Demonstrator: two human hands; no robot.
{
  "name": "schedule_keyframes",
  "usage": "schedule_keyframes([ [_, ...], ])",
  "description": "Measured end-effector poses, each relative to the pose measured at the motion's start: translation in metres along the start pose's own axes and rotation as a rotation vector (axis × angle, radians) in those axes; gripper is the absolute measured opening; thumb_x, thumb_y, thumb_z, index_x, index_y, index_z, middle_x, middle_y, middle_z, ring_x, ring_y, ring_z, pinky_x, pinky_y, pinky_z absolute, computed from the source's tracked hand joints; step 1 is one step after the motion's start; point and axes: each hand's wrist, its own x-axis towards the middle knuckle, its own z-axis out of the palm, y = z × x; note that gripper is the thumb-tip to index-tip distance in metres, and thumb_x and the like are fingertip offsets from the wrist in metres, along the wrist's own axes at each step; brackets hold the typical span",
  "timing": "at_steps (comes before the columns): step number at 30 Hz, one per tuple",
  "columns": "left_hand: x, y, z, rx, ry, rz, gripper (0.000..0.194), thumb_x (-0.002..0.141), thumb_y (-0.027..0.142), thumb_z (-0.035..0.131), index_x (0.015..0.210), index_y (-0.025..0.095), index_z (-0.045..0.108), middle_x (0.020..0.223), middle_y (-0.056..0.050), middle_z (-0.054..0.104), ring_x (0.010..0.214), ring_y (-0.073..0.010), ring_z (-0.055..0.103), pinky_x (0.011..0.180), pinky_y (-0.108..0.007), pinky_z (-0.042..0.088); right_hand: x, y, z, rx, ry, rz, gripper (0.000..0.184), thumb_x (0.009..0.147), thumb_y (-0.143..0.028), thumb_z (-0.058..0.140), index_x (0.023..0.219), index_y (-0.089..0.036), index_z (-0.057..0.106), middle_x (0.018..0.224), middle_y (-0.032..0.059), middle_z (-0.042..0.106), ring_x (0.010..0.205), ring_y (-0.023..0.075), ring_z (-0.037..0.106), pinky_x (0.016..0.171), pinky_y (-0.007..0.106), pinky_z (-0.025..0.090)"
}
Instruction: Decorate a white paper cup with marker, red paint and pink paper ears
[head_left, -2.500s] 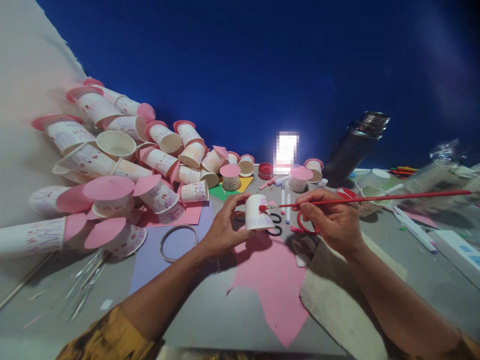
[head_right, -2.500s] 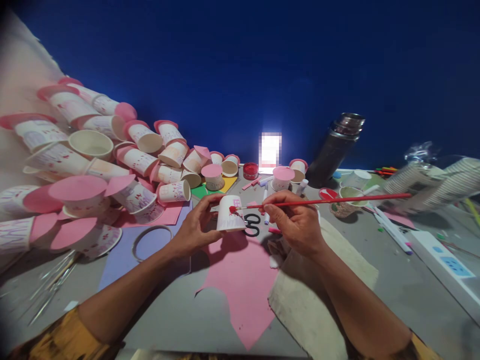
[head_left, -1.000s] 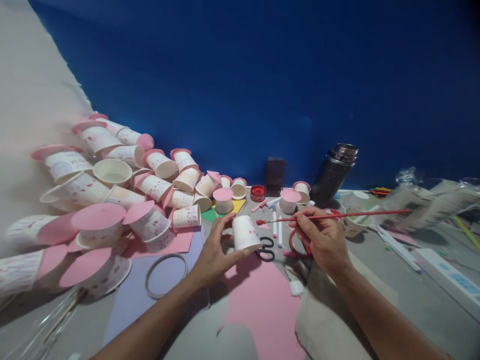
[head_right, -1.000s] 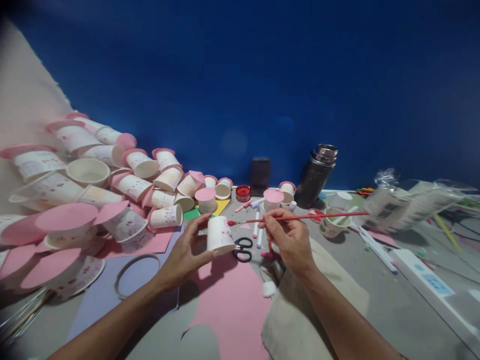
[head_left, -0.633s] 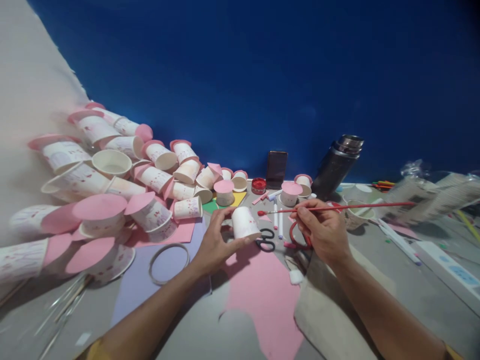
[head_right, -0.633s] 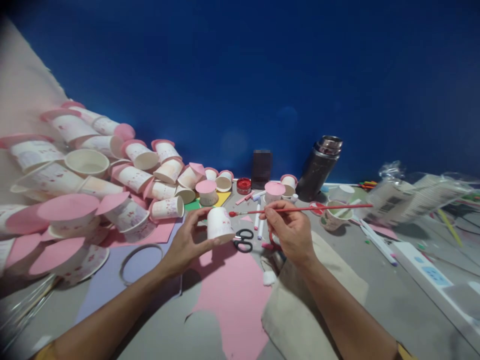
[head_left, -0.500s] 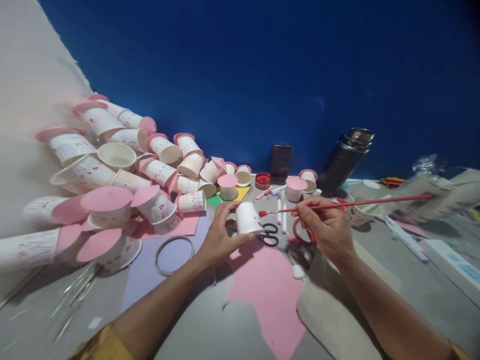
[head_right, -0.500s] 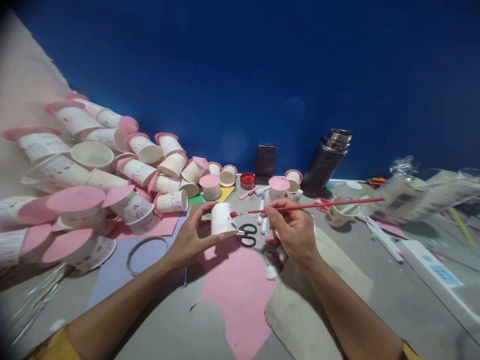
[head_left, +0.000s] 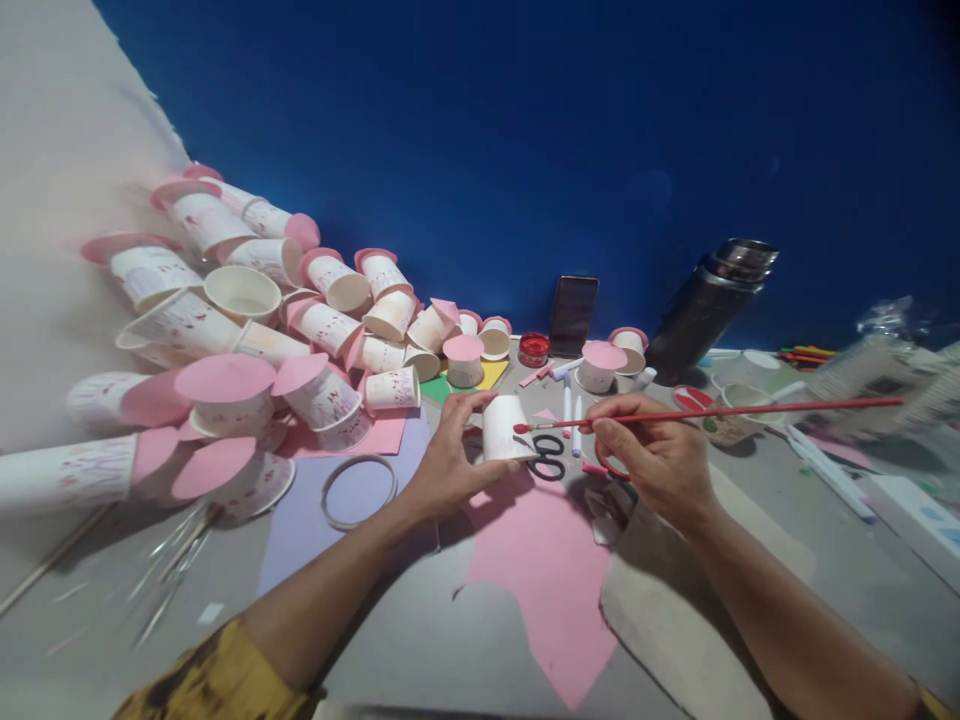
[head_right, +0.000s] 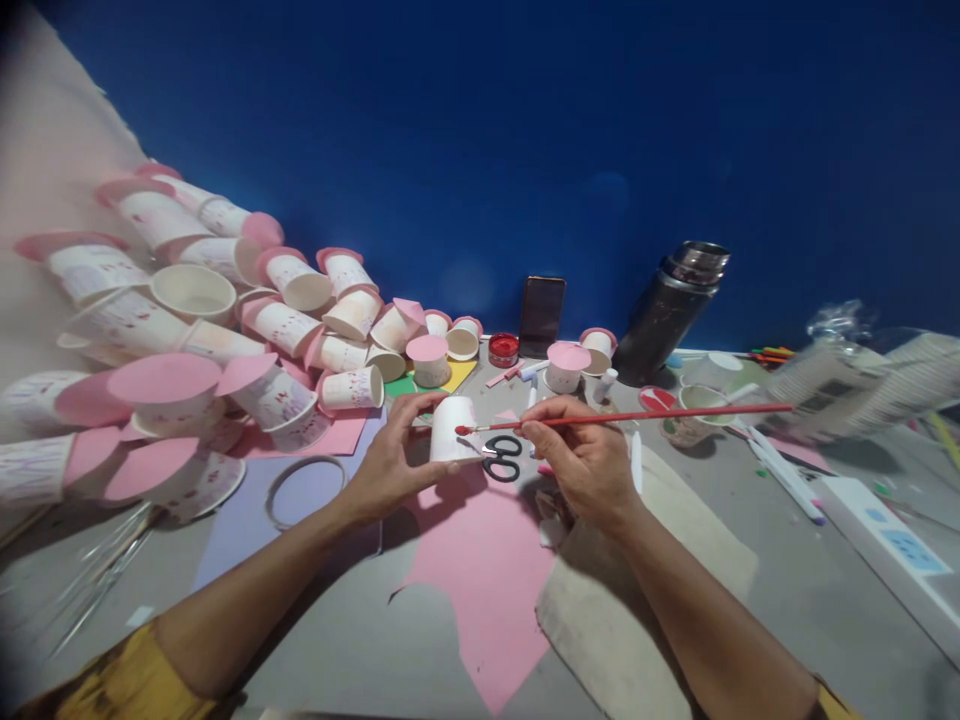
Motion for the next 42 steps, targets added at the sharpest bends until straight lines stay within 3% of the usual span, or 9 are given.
schedule_keyframes([
  [15, -0.0007, -0.0006, -0.0001, -0.003, -0.023, 0.006, 0.073, 0.067, 0.026, 0.087, 0.134, 0.028, 0.056, 0.137, -0.010, 0.053, 0.133, -0.0333, 0.054, 0.111, -0.053, 0.050, -0.0011, 0.0008, 0.0017, -0.017, -0.035, -0.003, 0.023, 0.088, -0.043, 0.075, 0.081, -0.021, 0.074, 0.063, 0.0009, 0.067, 0.052, 0.0138, 0.060, 0.043, 0.022, 0.048],
  [20, -0.0009, -0.0004, 0.0005, -0.006, -0.039, 0.021, 0.073, 0.068, 0.029, 0.087, 0.134, 0.028, 0.056, 0.137, -0.011, 0.053, 0.134, -0.0343, 0.052, 0.110, -0.055, 0.049, 0.0010, 0.0024, 0.0010, -0.023, 0.008, -0.010, 0.024, 0.089, -0.044, 0.074, 0.082, -0.021, 0.074, 0.068, 0.0025, 0.071, 0.054, 0.0141, 0.062, 0.049, 0.024, 0.051],
  [42, -0.0004, 0.0045, -0.0001, -0.063, -0.061, 0.003, 0.071, 0.067, 0.026, 0.085, 0.132, 0.028, 0.057, 0.137, -0.010, 0.053, 0.131, -0.0325, 0.055, 0.106, -0.049, 0.054, 0.0024, 0.0026, -0.0014, 0.012, 0.000, 0.001, 0.022, 0.088, -0.041, 0.075, 0.082, -0.020, 0.074, 0.066, 0.0022, 0.070, 0.053, 0.0134, 0.061, 0.049, 0.023, 0.049],
])
